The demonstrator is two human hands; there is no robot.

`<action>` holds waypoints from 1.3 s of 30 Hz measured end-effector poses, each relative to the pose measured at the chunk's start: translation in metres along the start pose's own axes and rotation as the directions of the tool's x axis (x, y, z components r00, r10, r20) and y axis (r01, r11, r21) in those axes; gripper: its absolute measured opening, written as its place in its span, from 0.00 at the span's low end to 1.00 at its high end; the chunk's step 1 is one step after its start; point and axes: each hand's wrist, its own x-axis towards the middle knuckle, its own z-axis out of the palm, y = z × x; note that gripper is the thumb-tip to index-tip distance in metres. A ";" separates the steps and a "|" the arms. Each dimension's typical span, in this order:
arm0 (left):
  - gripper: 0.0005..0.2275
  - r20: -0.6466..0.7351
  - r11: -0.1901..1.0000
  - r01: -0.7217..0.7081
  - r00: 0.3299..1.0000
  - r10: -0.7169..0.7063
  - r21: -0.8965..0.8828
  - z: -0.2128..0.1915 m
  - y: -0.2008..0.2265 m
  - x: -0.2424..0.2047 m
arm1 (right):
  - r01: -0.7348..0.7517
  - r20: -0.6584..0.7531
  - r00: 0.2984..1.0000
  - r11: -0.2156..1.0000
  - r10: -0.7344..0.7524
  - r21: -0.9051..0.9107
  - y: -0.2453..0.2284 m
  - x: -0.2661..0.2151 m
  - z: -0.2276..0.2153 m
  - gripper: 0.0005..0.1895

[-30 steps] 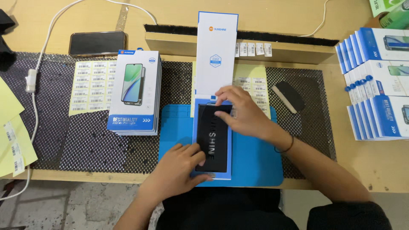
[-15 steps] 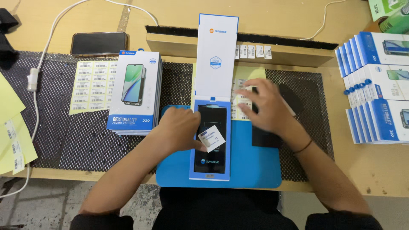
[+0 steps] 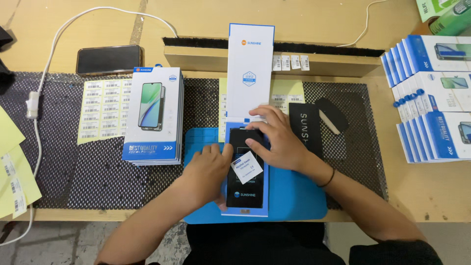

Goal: The person inspects a phone screen assembly, removes protective films, and places it into a branded box. They then stack multiple boxes, secure them with a rubber band, and apply labels to the packaging. The person repeats the process with another screen, removing films and preparing it for packaging.

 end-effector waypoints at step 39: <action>0.16 -0.541 -0.360 -0.657 0.752 -0.376 -0.663 -0.020 0.067 0.050 | 0.218 -0.531 0.655 0.808 -0.537 -0.548 -0.018 0.004 -0.090 0.06</action>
